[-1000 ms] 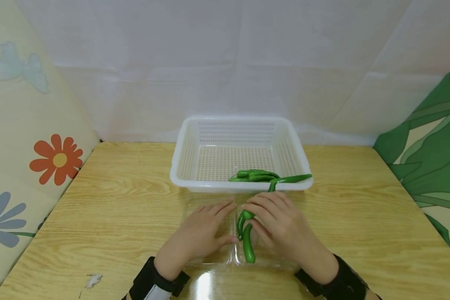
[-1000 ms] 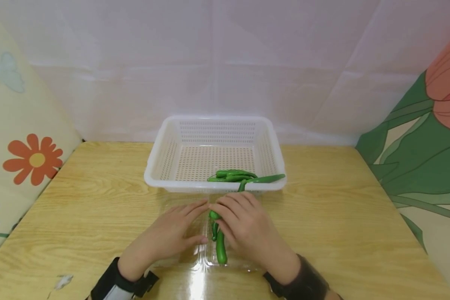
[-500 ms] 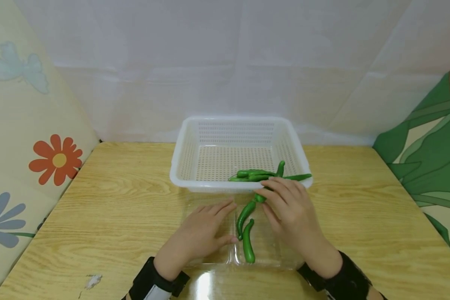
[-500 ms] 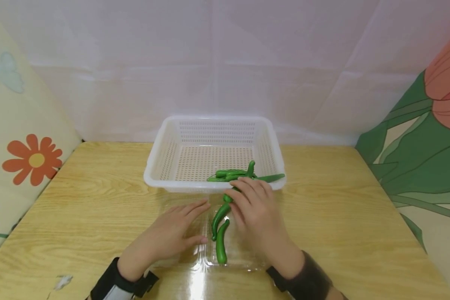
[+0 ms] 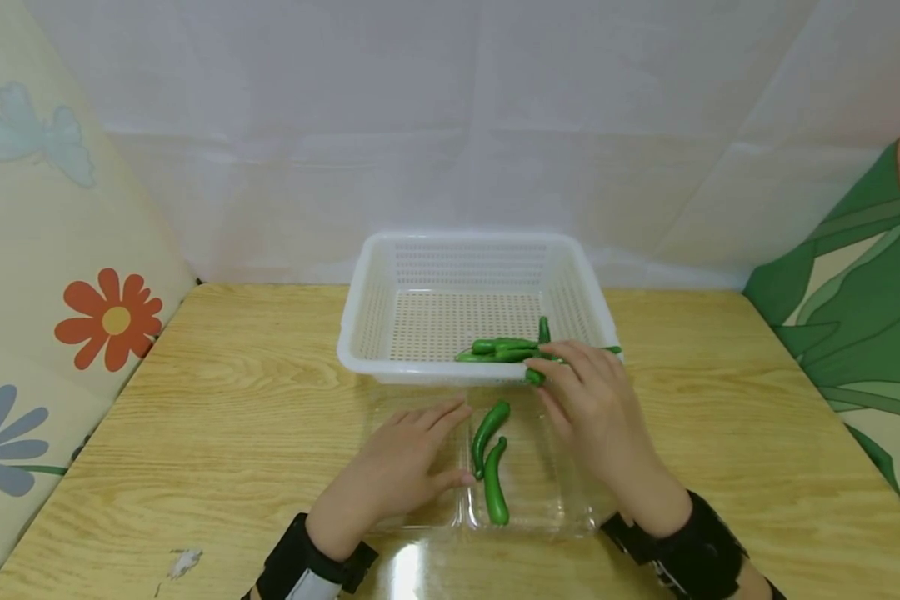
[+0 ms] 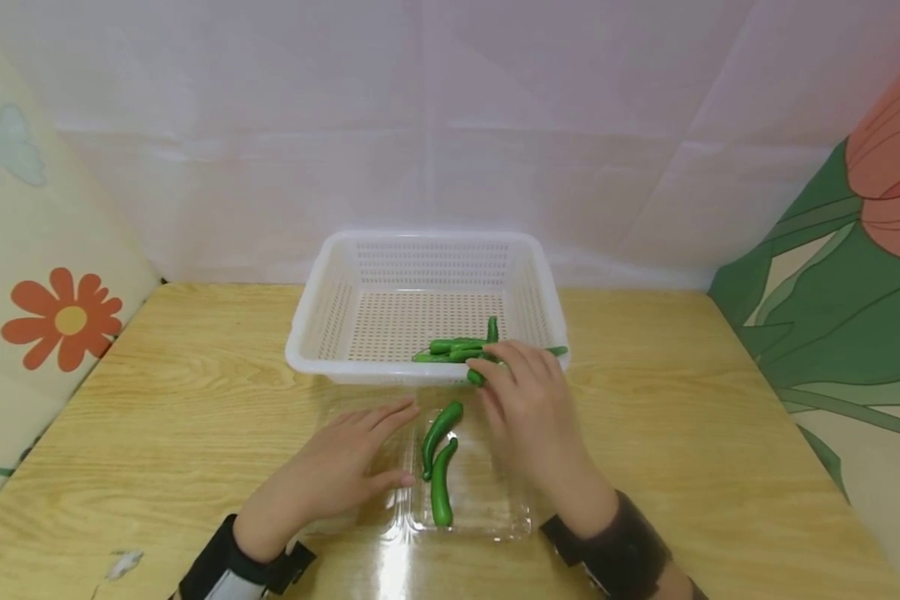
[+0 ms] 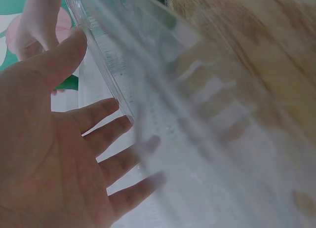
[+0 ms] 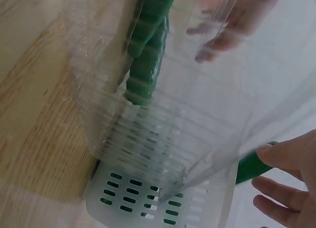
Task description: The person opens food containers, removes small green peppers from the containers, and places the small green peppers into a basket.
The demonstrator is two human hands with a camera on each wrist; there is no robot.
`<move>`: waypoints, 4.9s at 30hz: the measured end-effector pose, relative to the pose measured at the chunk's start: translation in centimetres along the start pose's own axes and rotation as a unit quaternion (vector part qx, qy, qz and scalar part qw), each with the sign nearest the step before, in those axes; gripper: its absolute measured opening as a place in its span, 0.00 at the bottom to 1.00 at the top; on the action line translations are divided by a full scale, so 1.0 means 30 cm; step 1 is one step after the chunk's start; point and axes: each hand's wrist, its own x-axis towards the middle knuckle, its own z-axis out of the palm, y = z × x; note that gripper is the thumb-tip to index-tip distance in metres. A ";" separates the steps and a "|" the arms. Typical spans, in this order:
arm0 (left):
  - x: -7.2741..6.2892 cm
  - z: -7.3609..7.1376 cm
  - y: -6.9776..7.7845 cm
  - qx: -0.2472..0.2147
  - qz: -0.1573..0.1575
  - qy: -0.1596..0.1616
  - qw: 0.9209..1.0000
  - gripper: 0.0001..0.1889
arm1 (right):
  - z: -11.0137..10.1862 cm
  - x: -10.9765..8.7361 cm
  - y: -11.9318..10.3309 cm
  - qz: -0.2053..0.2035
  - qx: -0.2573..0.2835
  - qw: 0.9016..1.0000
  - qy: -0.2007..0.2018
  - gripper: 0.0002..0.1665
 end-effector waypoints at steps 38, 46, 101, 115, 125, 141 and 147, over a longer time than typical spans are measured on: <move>-0.002 0.003 -0.001 0.003 0.002 0.006 1.000 0.42 | 0.000 -0.009 0.114 0.049 -0.031 0.998 0.002 0.25; 0.001 0.006 -0.002 0.004 0.000 0.004 1.000 0.42 | 0.007 -0.018 0.122 0.053 -0.039 0.998 -0.007 0.24; -0.001 0.001 0.002 0.014 0.004 0.006 1.000 0.42 | 0.003 -0.010 0.043 -0.153 0.065 0.980 -0.112 0.16; 0.000 -0.002 -0.001 0.010 0.005 0.009 1.000 0.42 | -0.015 -0.028 -0.016 -0.084 0.064 0.958 -0.267 0.26; 0.001 -0.003 0.002 0.010 0.002 0.004 1.000 0.42 | -0.005 -0.037 -0.032 -0.051 0.073 0.936 -0.340 0.27; 0.000 -0.002 0.001 0.006 0.004 0.006 1.000 0.42 | 0.004 -0.048 -0.040 -0.058 0.083 0.933 -0.346 0.27; -0.001 -0.001 0.000 0.009 0.004 0.005 1.000 0.42 | 0.002 -0.049 -0.048 -0.072 0.083 0.931 -0.349 0.29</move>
